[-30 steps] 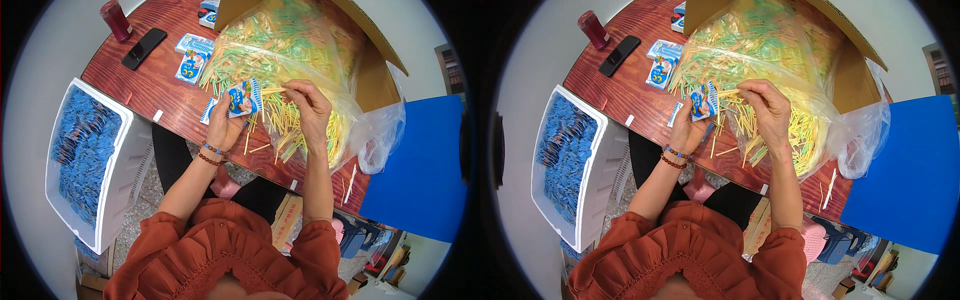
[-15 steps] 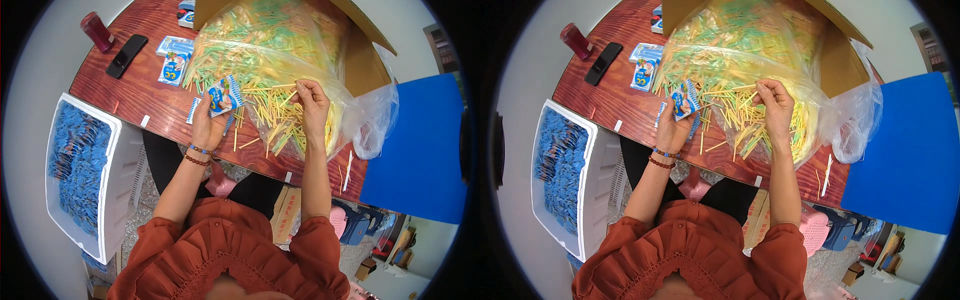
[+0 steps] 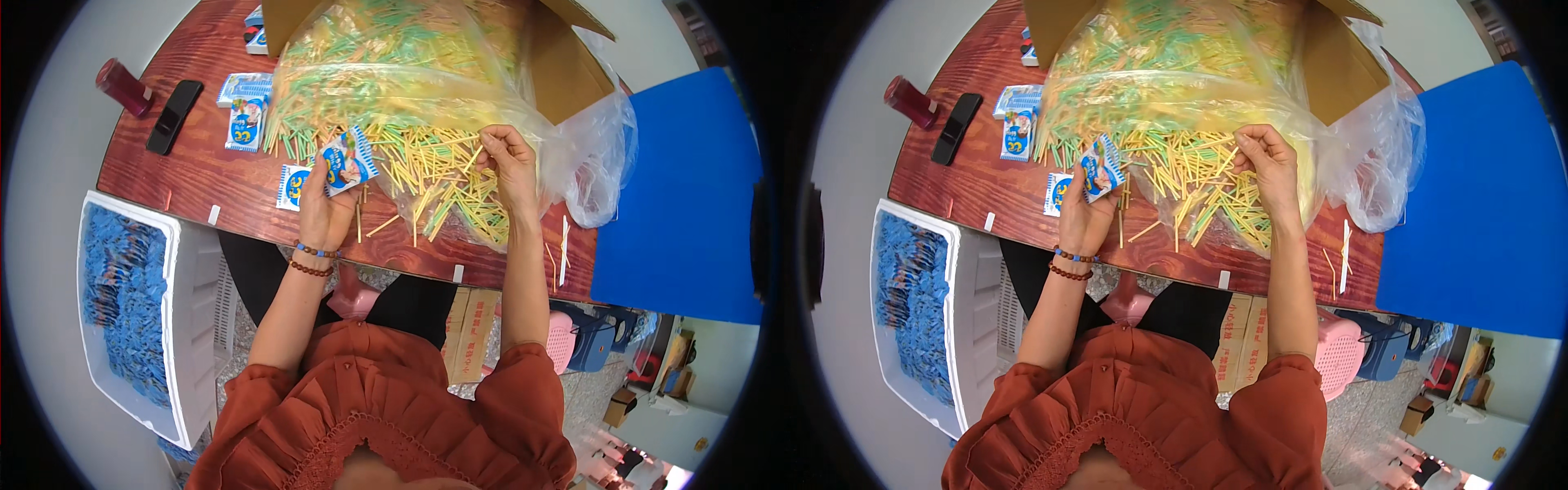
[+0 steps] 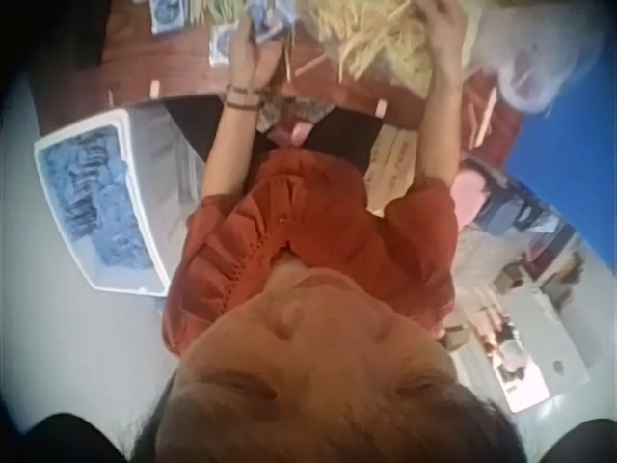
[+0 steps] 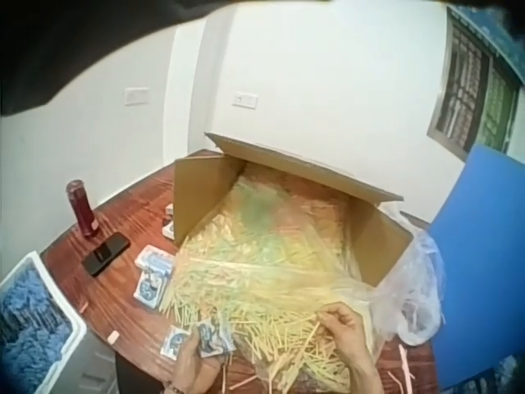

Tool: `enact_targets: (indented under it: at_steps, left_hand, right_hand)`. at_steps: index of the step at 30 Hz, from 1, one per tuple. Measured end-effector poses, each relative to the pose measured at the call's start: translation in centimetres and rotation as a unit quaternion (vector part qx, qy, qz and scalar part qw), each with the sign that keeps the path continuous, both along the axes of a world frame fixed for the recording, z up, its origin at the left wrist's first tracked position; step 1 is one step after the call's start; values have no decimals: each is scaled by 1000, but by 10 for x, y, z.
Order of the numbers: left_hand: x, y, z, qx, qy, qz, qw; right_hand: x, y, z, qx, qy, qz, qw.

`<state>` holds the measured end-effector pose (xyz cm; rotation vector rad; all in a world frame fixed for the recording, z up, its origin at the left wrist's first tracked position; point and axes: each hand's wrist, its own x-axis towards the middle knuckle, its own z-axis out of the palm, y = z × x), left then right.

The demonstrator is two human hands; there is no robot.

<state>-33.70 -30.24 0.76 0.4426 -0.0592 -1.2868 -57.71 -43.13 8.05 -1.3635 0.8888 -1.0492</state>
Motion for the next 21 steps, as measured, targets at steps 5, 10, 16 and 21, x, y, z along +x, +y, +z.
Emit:
enact_targets:
  at_steps: [5,10,16,21]
  left_hand:
    - [-9,-1,6,-2,2,-13,1000]
    - [-3,1,-4,-32,25,-25,999]
    - [-7,5,-7,-32,4,-54,998]
    - [-31,0,1,-12,-17,-102,995]
  right_hand:
    - [-20,5,2,49,-46,-14,998]
    - [-90,15,20,20,-134,-61,989]
    - [-202,58,21,18,-204,-269,941]
    - [-288,75,-39,100,18,-335,937]
